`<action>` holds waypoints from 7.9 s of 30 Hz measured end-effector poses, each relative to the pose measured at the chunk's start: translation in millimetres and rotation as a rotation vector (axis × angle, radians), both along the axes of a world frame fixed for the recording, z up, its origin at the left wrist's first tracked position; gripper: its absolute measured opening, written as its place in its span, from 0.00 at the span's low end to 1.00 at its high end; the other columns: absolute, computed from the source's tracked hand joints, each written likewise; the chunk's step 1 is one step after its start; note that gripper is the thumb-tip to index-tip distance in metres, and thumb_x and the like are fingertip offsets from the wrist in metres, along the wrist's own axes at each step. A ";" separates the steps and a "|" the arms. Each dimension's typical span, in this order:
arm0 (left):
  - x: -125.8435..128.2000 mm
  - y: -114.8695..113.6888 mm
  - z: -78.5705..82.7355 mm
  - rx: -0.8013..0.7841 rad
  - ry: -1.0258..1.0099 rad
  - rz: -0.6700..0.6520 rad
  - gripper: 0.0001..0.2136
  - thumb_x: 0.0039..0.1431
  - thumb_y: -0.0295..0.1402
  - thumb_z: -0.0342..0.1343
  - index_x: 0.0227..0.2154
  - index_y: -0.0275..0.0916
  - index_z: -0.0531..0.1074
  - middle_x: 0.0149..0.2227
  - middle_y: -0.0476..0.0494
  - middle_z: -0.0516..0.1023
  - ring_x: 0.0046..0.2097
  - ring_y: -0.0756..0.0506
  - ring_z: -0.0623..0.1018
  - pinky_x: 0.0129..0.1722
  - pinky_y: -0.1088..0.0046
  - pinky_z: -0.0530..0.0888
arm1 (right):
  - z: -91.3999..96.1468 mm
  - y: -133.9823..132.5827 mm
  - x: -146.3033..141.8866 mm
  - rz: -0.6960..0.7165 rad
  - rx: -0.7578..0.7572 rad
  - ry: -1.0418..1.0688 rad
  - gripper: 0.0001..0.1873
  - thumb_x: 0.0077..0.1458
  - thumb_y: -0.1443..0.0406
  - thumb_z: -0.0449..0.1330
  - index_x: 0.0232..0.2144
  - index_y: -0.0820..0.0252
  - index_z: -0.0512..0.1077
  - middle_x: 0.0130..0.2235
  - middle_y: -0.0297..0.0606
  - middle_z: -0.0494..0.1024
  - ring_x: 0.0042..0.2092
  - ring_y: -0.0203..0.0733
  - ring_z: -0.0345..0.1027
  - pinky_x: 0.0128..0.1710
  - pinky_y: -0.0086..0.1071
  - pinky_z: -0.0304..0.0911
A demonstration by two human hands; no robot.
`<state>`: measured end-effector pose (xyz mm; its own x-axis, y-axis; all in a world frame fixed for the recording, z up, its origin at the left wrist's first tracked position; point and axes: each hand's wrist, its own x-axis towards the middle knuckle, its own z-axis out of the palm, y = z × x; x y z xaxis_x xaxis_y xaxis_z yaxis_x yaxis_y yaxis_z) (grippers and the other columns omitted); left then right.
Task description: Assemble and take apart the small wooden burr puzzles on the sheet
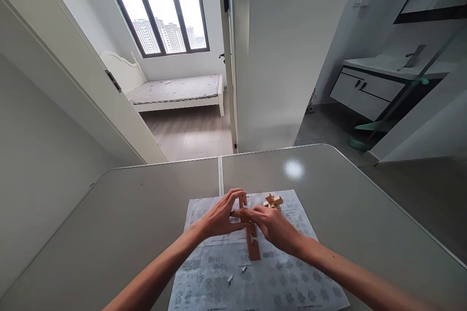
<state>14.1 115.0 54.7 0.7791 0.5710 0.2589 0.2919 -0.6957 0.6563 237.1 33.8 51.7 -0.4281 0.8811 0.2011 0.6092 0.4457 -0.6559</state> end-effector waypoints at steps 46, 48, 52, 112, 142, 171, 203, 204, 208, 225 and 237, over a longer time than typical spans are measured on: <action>-10.9 -60.4 -0.4 -0.095 0.414 0.537 0.17 0.72 0.42 0.48 0.26 0.43 0.63 0.23 0.49 0.78 0.25 0.45 0.77 0.27 0.72 0.61 | 30.0 -49.5 6.0 -0.267 -0.135 0.035 0.08 0.71 0.63 0.51 0.38 0.53 0.68 0.35 0.39 0.78 0.30 0.44 0.74 0.30 0.36 0.69; -5.9 -75.9 -2.6 -0.130 0.436 0.571 0.17 0.71 0.42 0.49 0.25 0.43 0.63 0.23 0.49 0.78 0.25 0.45 0.76 0.26 0.72 0.60 | 17.7 -62.8 0.2 -0.358 -0.115 0.023 0.09 0.71 0.62 0.50 0.38 0.52 0.67 0.35 0.40 0.78 0.28 0.45 0.73 0.28 0.36 0.69; -0.2 -94.6 -3.2 -0.189 0.482 0.610 0.17 0.70 0.41 0.50 0.24 0.42 0.65 0.23 0.48 0.79 0.24 0.45 0.76 0.26 0.72 0.59 | -5.6 -80.2 -10.5 -0.536 -0.115 0.062 0.09 0.71 0.60 0.49 0.45 0.52 0.68 0.38 0.42 0.81 0.33 0.48 0.79 0.30 0.37 0.72; -41.0 -71.2 -34.1 0.206 0.213 0.780 0.23 0.65 0.43 0.60 0.61 0.49 0.67 0.62 0.39 0.73 0.63 0.32 0.70 0.63 0.49 0.66 | -44.5 -84.2 -12.3 -0.446 -0.058 0.244 0.10 0.69 0.67 0.54 0.39 0.54 0.76 0.37 0.37 0.80 0.39 0.46 0.75 0.40 0.34 0.68; -56.1 -69.4 -35.8 0.059 -0.039 1.119 0.17 0.70 0.43 0.50 0.55 0.42 0.70 0.59 0.36 0.76 0.60 0.34 0.74 0.62 0.49 0.69 | -45.6 -87.8 -12.3 -0.417 -0.079 0.217 0.13 0.70 0.63 0.54 0.38 0.57 0.77 0.36 0.39 0.80 0.38 0.46 0.74 0.39 0.35 0.67; -63.1 -73.4 -38.2 0.017 -0.143 1.205 0.13 0.68 0.42 0.53 0.50 0.43 0.71 0.54 0.38 0.78 0.56 0.35 0.77 0.59 0.52 0.74 | -41.4 -79.9 -13.1 -0.548 -0.325 0.551 0.19 0.62 0.49 0.60 0.26 0.55 0.72 0.26 0.33 0.71 0.28 0.44 0.64 0.31 0.34 0.62; -19.1 -94.2 9.9 -0.443 -0.397 0.748 0.19 0.72 0.47 0.52 0.55 0.41 0.72 0.57 0.35 0.78 0.56 0.37 0.79 0.58 0.56 0.75 | 27.7 -35.7 -37.6 -0.355 -0.704 0.865 0.29 0.62 0.39 0.60 0.37 0.59 0.71 0.20 0.24 0.63 0.20 0.31 0.52 0.22 0.28 0.52; -13.2 -95.8 13.4 -0.529 -0.447 0.669 0.22 0.70 0.50 0.53 0.58 0.41 0.71 0.60 0.33 0.76 0.58 0.36 0.78 0.60 0.56 0.74 | 31.0 -36.5 -39.7 -0.333 -0.666 0.822 0.27 0.64 0.40 0.59 0.36 0.59 0.71 0.20 0.24 0.63 0.21 0.32 0.53 0.22 0.28 0.53; 4.6 -99.9 27.9 -0.770 -0.585 0.445 0.36 0.60 0.56 0.63 0.65 0.42 0.65 0.65 0.32 0.73 0.65 0.31 0.73 0.66 0.51 0.68 | 40.3 -40.5 -44.2 -0.246 -0.468 0.619 0.22 0.70 0.47 0.56 0.33 0.58 0.70 0.21 0.26 0.63 0.23 0.33 0.54 0.24 0.29 0.52; 15.3 -92.1 31.6 -1.017 -0.814 0.297 0.28 0.55 0.46 0.68 0.57 0.39 0.75 0.53 0.35 0.82 0.38 0.43 0.83 0.34 0.71 0.79 | 54.1 -40.5 -43.2 -0.044 -0.578 0.720 0.20 0.71 0.49 0.55 0.35 0.58 0.70 0.28 0.31 0.69 0.27 0.35 0.61 0.28 0.29 0.60; 11.4 -74.7 49.6 -0.984 -0.634 0.057 0.31 0.52 0.46 0.72 0.57 0.41 0.73 0.55 0.35 0.78 0.46 0.36 0.83 0.40 0.63 0.82 | 42.0 -35.9 -26.8 0.021 -0.775 0.901 0.23 0.63 0.48 0.65 0.28 0.61 0.73 0.25 0.33 0.70 0.26 0.35 0.61 0.26 0.29 0.60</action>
